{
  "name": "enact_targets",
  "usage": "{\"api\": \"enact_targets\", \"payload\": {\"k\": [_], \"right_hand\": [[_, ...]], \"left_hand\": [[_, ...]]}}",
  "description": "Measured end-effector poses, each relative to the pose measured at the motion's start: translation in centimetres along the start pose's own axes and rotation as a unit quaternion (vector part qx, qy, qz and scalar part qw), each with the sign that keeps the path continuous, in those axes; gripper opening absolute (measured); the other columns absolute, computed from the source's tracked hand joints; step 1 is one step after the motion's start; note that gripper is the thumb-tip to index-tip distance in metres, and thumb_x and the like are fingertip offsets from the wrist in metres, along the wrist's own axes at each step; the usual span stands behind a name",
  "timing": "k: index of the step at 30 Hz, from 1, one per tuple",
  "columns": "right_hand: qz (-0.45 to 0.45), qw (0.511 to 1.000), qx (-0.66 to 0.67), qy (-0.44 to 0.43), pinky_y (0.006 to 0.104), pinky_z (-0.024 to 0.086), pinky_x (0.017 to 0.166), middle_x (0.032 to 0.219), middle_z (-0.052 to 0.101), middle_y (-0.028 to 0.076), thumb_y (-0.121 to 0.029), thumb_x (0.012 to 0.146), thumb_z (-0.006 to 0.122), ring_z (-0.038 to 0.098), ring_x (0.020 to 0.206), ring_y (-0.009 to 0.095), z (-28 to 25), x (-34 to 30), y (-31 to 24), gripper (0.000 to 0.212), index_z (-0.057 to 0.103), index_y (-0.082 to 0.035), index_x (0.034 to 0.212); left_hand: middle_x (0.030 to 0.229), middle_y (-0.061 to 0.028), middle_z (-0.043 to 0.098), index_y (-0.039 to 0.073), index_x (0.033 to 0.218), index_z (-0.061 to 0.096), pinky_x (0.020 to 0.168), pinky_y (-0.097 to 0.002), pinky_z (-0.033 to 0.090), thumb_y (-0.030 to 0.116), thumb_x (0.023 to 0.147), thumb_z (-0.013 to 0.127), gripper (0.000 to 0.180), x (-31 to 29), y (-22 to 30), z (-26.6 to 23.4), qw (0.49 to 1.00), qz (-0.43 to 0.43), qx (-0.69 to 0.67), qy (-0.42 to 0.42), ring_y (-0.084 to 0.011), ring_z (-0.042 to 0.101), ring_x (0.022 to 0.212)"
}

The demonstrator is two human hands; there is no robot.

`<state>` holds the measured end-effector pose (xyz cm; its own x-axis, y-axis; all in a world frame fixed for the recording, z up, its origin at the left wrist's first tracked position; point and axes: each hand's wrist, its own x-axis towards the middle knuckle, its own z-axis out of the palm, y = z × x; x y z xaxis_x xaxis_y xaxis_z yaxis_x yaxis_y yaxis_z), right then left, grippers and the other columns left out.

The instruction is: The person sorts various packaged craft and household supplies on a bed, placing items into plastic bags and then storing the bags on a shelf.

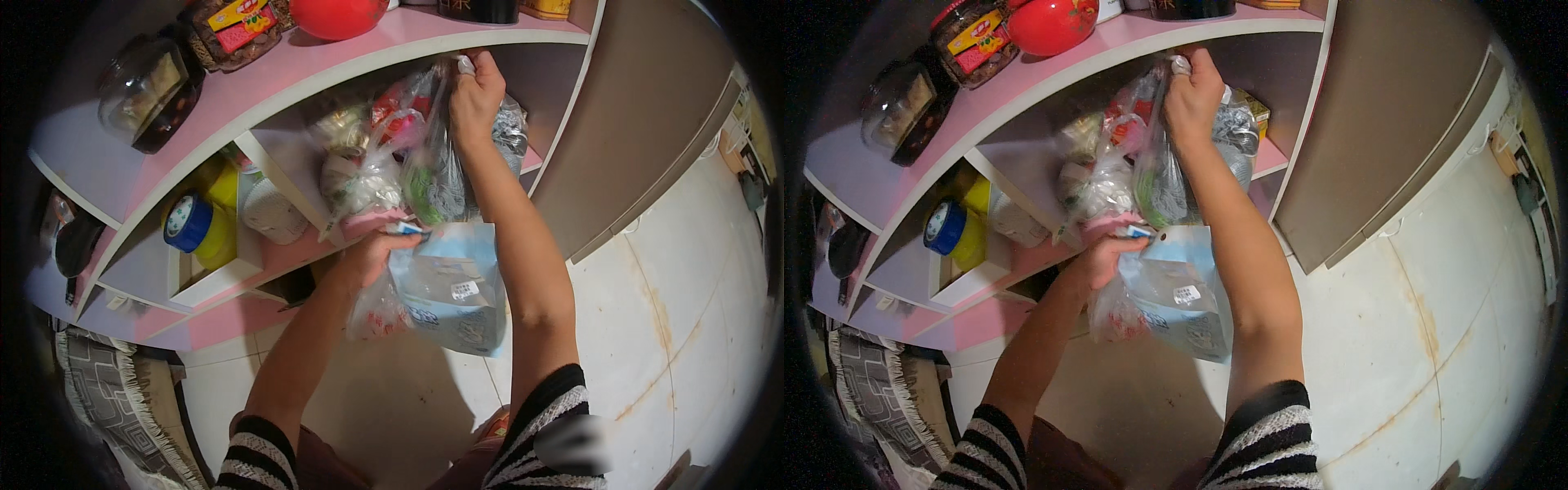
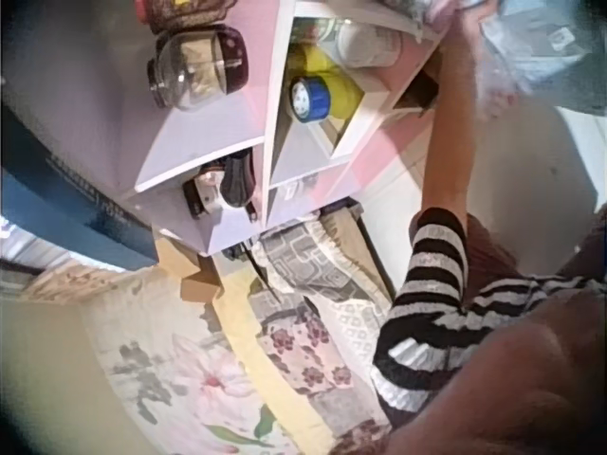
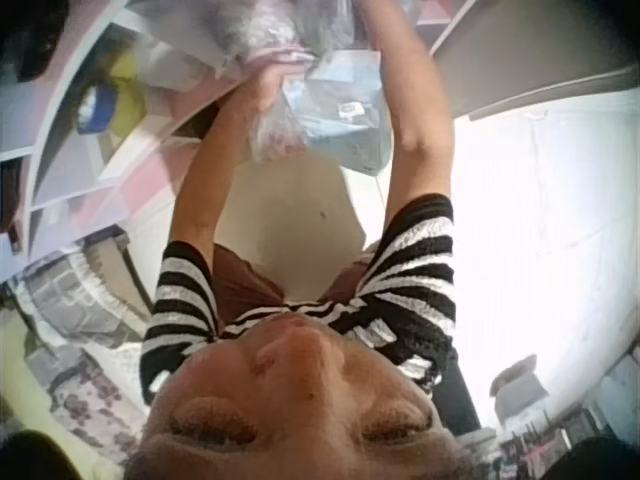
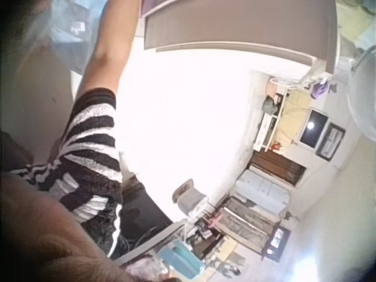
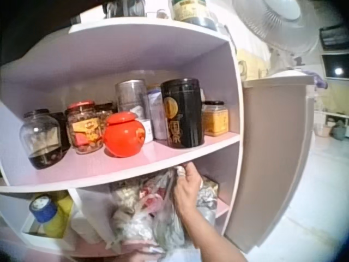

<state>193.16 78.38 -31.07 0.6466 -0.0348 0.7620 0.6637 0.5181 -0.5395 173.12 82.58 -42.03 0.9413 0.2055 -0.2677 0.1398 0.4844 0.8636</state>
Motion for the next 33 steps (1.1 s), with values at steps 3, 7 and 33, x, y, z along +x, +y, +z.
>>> {"api": "enact_targets", "payload": {"k": [3,7,33], "right_hand": [[0.049,0.993,0.103,-0.007,0.0233,0.040,0.066,0.077,0.059,0.008,0.002,0.076,0.042,0.050,0.072,0.012,0.8,-0.7,-0.5,0.015,0.054,0.003,0.085],[0.100,0.977,0.047,-0.185,0.0262,0.040,0.071,0.085,0.060,0.011,-0.008,0.073,0.051,0.054,0.078,0.018,1.0,1.5,2.5,0.025,0.056,-0.001,0.096],[-0.053,0.905,-0.357,-0.225,0.0400,0.027,0.092,0.115,0.045,0.016,-0.039,0.067,0.062,0.040,0.108,0.030,-8.3,-2.8,-1.3,0.059,0.047,-0.002,0.111]], "left_hand": [[0.098,-0.0095,0.055,0.002,0.100,0.051,0.077,-0.0354,0.042,0.006,0.077,0.049,0.024,1.1,-1.2,-0.2,0.998,-0.043,-0.051,-0.013,-0.0196,0.053,0.089],[0.097,-0.0105,0.054,0.003,0.105,0.048,0.079,-0.0399,0.041,0.013,0.077,0.051,0.029,2.3,-0.2,0.3,0.987,0.082,-0.135,0.025,-0.0238,0.053,0.087],[0.105,-0.0035,0.051,0.003,0.109,0.044,0.086,-0.0280,0.036,0.012,0.076,0.060,0.038,-3.6,3.7,1.2,0.951,0.206,-0.148,0.175,-0.0151,0.047,0.098]]}}
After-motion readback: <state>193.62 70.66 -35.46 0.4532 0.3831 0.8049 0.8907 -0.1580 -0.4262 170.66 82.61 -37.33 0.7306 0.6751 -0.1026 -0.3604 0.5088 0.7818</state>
